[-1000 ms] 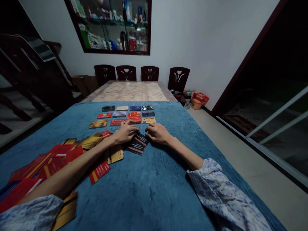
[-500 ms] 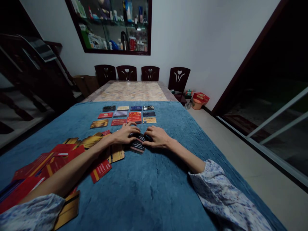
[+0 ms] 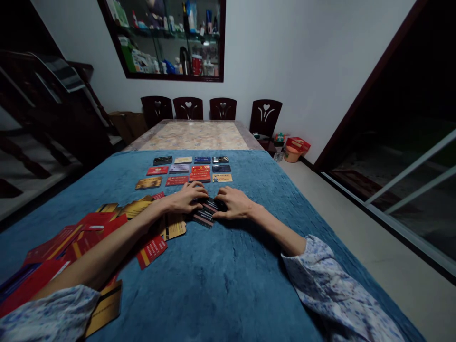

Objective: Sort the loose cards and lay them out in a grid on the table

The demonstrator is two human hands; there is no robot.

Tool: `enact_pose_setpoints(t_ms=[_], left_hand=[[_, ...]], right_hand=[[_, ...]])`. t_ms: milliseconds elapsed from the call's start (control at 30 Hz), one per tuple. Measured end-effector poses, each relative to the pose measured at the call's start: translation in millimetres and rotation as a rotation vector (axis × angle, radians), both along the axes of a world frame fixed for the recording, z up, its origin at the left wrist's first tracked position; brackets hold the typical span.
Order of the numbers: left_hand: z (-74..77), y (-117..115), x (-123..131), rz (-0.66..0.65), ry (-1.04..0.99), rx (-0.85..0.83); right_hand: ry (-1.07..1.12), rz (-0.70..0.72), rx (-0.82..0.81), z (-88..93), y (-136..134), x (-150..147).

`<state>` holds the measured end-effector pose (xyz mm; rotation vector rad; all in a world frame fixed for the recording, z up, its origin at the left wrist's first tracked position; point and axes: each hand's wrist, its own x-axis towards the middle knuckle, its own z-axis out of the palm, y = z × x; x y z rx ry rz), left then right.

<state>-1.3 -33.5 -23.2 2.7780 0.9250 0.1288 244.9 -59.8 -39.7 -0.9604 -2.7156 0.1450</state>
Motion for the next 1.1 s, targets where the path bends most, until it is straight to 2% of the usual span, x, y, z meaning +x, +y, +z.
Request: enact_pose_setpoints(t_ms=[367,600,767,933,1100], left_hand=[[-2.6,3.0,-1.6,-0.053,-0.041,0.034],[-4.1,5.3,-2.0,-0.016,-0.087,0.074],[-10.6,6.4,-0.8,0.057,-0.162,0.103],[-20.4,9.2,2.2,0.103,-0.287,0.118],[-26.1,11.7,3.3,0.134,-0.458,0.141]], right_hand=[[0.003,0.014,-0.035,10.0,-2.7,2.5],[0.024,0.051,0.094,8.9,0.4,5.2],[0.058,0.003,0.162,3.7,6.2,7.8],[0.102,-0.034,0.226,-5.5,11.3,9.4],[0.221,-0.008,0.394,-12.2,16.2,10.0]])
